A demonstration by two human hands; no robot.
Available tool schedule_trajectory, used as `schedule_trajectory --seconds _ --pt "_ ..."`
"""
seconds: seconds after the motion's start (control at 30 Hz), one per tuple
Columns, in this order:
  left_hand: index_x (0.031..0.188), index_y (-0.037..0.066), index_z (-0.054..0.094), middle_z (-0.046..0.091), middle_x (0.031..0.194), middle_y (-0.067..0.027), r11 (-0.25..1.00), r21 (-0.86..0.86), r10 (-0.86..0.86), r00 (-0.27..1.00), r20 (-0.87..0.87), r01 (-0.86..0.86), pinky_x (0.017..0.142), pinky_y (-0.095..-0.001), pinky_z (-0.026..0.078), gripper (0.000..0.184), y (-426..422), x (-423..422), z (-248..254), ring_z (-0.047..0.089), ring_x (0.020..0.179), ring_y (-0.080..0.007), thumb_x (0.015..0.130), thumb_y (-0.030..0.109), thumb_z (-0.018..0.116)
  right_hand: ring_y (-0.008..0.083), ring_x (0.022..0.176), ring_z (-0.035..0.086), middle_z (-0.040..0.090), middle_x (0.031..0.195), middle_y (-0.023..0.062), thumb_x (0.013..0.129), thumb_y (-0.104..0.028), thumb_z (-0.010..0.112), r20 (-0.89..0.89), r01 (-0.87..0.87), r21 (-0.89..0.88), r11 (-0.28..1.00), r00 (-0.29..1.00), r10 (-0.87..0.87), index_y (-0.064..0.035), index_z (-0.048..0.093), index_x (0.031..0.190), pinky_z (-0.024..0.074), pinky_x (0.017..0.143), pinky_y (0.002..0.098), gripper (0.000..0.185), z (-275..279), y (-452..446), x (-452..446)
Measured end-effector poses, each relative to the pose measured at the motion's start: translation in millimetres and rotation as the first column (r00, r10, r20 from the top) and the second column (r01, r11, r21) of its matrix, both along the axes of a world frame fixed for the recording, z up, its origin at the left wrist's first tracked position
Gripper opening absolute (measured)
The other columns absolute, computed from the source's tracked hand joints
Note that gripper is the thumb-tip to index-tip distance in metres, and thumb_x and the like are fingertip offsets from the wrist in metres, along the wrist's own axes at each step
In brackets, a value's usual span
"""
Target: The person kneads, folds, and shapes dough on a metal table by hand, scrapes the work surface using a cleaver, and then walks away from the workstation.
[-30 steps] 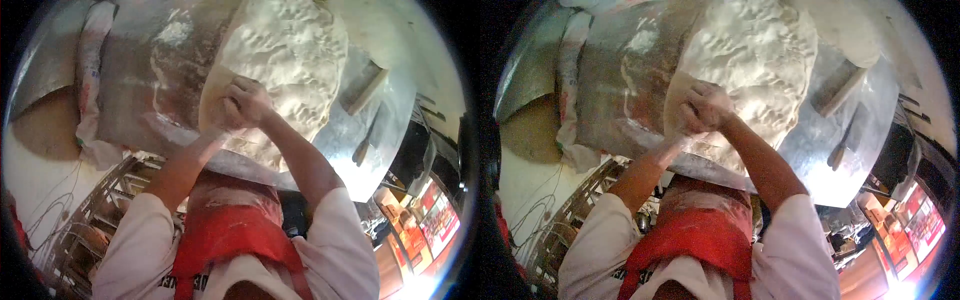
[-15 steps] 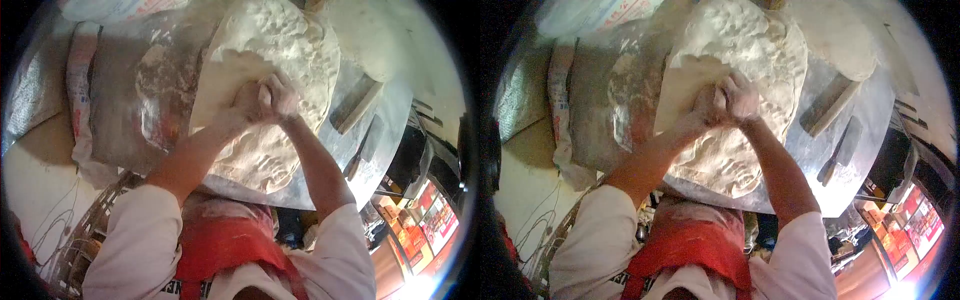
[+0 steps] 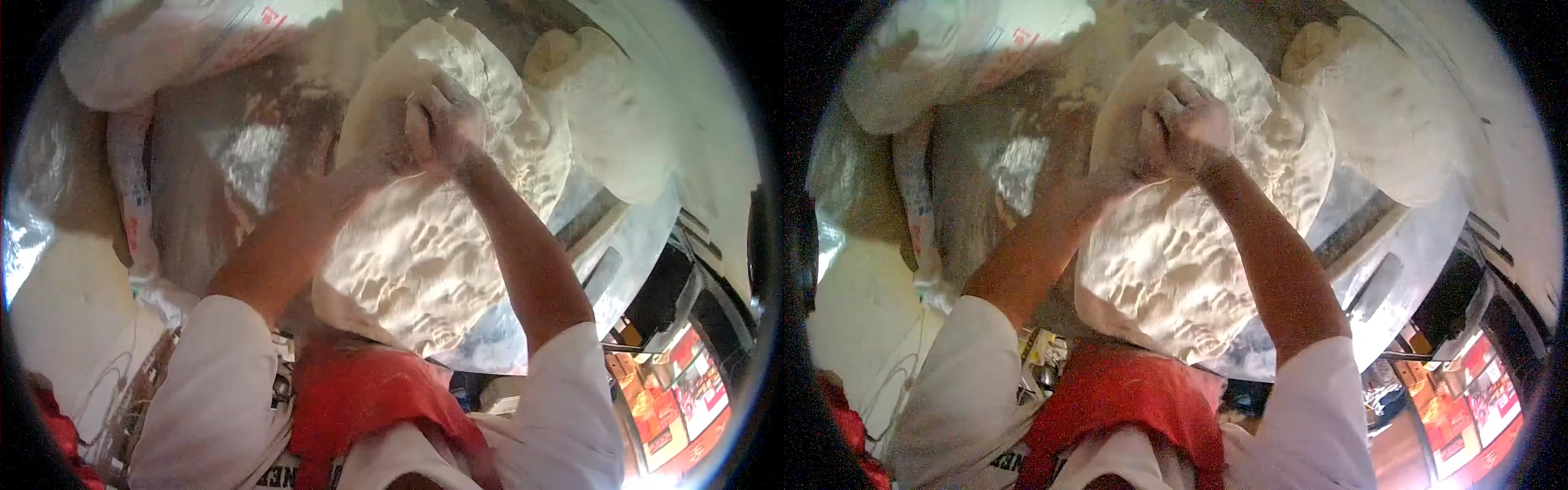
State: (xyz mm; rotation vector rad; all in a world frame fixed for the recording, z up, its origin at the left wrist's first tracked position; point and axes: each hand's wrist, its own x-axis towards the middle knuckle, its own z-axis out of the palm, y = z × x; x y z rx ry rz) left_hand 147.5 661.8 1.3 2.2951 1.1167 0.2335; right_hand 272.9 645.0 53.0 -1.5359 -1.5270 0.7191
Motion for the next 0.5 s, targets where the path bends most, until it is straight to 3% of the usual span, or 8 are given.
schedule_trajectory --seconds 0.07,0.2,0.27,0.33,0.37,0.4,0.43,0.5 --pt "0.115 0.001 0.057 0.063 0.109 -0.015 0.996 -0.09 0.02 0.994 0.108 -0.01 0.081 -0.0341 0.056 0.038 2.8 -5.5 1.6 0.065 0.097 -0.0191 0.089 0.027 0.068 0.0345 0.096 0.065 0.066 0.111 0.013 0.088 -0.025 0.058 0.34 -0.142 0.173 0.975 0.937 0.077 -0.0089 0.066 0.105 0.055 0.081 0.0421 0.025 1.5 2.5 9.1" --pt "0.117 0.002 0.055 0.061 0.113 -0.0157 0.98 -0.194 0.0 0.978 0.207 0.041 0.081 -0.0352 0.056 0.039 -3.0 -17.5 31.2 0.065 0.1 -0.0196 0.089 0.026 0.065 0.0344 0.089 0.066 0.068 0.103 0.0178 0.089 -0.028 0.059 0.4 -0.055 0.259 0.964 0.915 -0.055 -0.0058 0.067 0.101 0.0535 0.078 0.0423 0.027 15.1 -18.7 0.3" --pt "0.118 0.002 0.054 0.061 0.115 -0.0161 0.964 -0.205 -0.159 0.985 0.073 0.171 0.08 -0.0357 0.056 0.039 -21.0 -2.0 61.1 0.065 0.101 -0.0198 0.089 0.026 0.064 0.0347 0.084 0.065 0.067 0.093 0.0214 0.091 -0.03 0.059 0.077 0.011 -0.216 0.976 0.997 0.006 -0.0018 0.066 0.096 0.0514 0.075 0.0428 0.029 33.6 -30.0 10.1" --pt "0.119 0.003 0.053 0.06 0.117 -0.0165 0.923 -0.205 -0.339 0.94 -0.038 0.325 0.08 -0.0363 0.056 0.039 -53.7 33.2 87.4 0.065 0.102 -0.02 0.089 0.026 0.063 0.0344 0.08 0.064 0.064 0.084 0.0207 0.093 -0.03 0.058 0.078 0.094 -0.325 0.941 0.994 -0.072 0.0016 0.064 0.091 0.0503 0.071 0.0416 0.032 75.0 -86.8 37.2" --pt "0.119 0.003 0.052 0.059 0.118 -0.0166 0.897 -0.231 -0.401 0.914 -0.067 0.376 0.08 -0.0366 0.056 0.04 -70.8 54.0 87.1 0.065 0.103 -0.0202 0.089 0.026 0.062 0.0385 0.085 0.066 0.066 0.1 0.0217 0.091 -0.034 0.056 0.141 0.175 -0.265 0.948 0.98 -0.141 -0.0031 0.065 0.105 0.0529 0.081 0.0474 0.035 80.4 -118.8 53.0" --pt "0.12 0.003 0.052 0.059 0.119 -0.0168 0.87 -0.27 -0.447 0.891 -0.082 0.411 0.08 -0.0368 0.056 0.04 -82.1 75.7 84.2 0.066 0.103 -0.0203 0.089 0.026 0.062 0.0381 0.086 0.066 0.065 0.102 0.0208 0.088 -0.03 0.057 0.145 0.273 -0.194 0.942 0.958 -0.247 -0.0043 0.066 0.109 0.0541 0.08 0.0468 0.034 60.1 -140.5 65.7" --pt "0.12 0.003 0.051 0.058 0.12 -0.017 0.844 -0.319 -0.482 0.87 -0.103 0.43 0.08 -0.0371 0.056 0.04 -92.0 98.3 76.3 0.066 0.104 -0.0204 0.089 0.026 0.061 0.039 0.087 0.065 0.064 0.102 0.02 0.084 -0.024 0.058 0.156 0.25 -0.034 0.968 0.958 -0.242 -0.0051 0.066 0.108 0.0551 0.078 0.0453 0.032 23.6 -159.0 89.2" --pt "0.121 0.003 0.051 0.058 0.121 -0.0172 0.798 -0.367 -0.545 0.832 -0.102 0.478 0.08 -0.0374 0.056 0.04 -96.7 138.0 33.1 0.066 0.104 -0.0205 0.089 0.026 0.06 0.0396 0.086 0.065 0.063 0.101 0.0195 0.083 -0.022 0.058 0.23 0.205 0.09 0.975 0.948 -0.221 -0.0054 0.066 0.107 0.0552 0.078 0.0448 0.03 5.9 -149.0 118.7"
